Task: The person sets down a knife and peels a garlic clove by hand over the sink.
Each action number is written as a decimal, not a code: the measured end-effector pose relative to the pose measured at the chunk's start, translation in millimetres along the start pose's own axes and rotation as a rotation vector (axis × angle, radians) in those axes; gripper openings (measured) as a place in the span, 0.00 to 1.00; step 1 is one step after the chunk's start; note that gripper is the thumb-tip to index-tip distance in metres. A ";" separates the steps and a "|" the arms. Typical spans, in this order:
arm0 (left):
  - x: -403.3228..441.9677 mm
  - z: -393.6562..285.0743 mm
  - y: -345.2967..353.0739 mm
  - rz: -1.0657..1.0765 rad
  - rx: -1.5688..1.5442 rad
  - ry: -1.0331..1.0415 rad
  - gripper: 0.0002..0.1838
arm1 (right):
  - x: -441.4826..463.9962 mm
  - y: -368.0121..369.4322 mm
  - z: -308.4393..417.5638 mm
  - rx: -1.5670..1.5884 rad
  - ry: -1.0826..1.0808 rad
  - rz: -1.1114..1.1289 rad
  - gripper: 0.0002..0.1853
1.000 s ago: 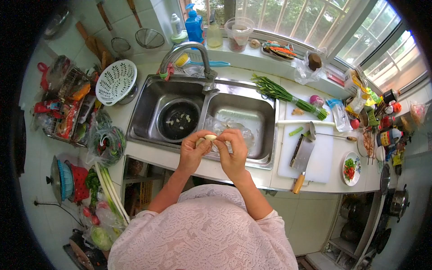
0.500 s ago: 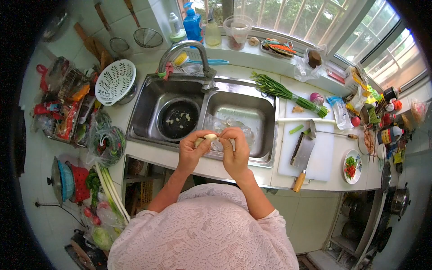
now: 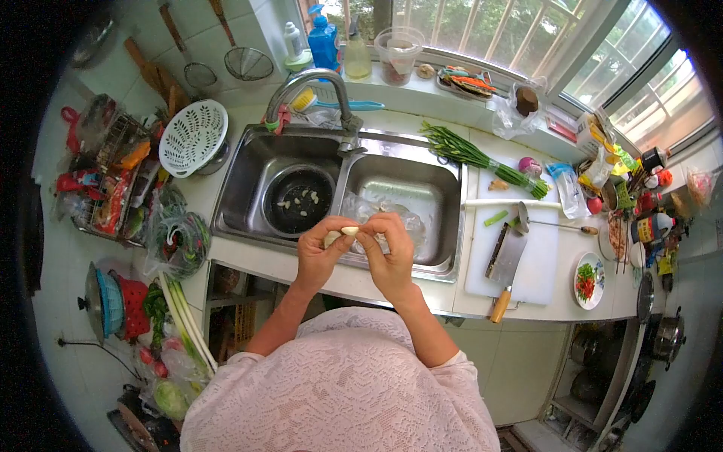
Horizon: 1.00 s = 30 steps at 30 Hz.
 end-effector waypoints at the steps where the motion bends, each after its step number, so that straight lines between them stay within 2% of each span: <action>1: -0.2 1.3 -0.6 0.000 0.000 -0.001 0.07 | -0.3 0.3 -0.3 -0.010 -0.015 -0.005 0.08; 6: 0.6 1.2 -1.2 0.021 0.035 0.078 0.08 | -1.1 1.3 3.9 -0.041 -0.008 0.006 0.07; 14: -0.4 -3.8 -2.8 -0.008 0.082 0.072 0.07 | -6.2 1.5 5.5 -0.034 -0.027 0.055 0.06; 16: -1.6 -4.5 -2.4 -0.005 0.084 0.075 0.07 | -7.9 0.8 -0.6 0.035 0.043 -0.013 0.07; 20: -3.1 -5.7 0.0 -0.016 0.014 0.073 0.08 | -8.0 0.5 3.5 0.009 0.034 -0.044 0.07; 22: -3.8 -7.5 2.2 -0.013 -0.001 0.087 0.08 | -8.3 0.3 7.5 -0.047 -0.044 -0.051 0.07; 30: -4.9 -4.4 4.2 -0.004 -0.012 0.081 0.09 | -7.8 -0.2 10.4 -0.118 -0.100 -0.048 0.07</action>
Point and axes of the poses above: each hand's wrist, its own x-axis towards the middle knuckle, its own y-axis out of the palm, z = x × y, the point moved 3 cm from there along x, towards the middle knuckle, and after that the axes turned 8 degrees about y, right-handed, at the moved point
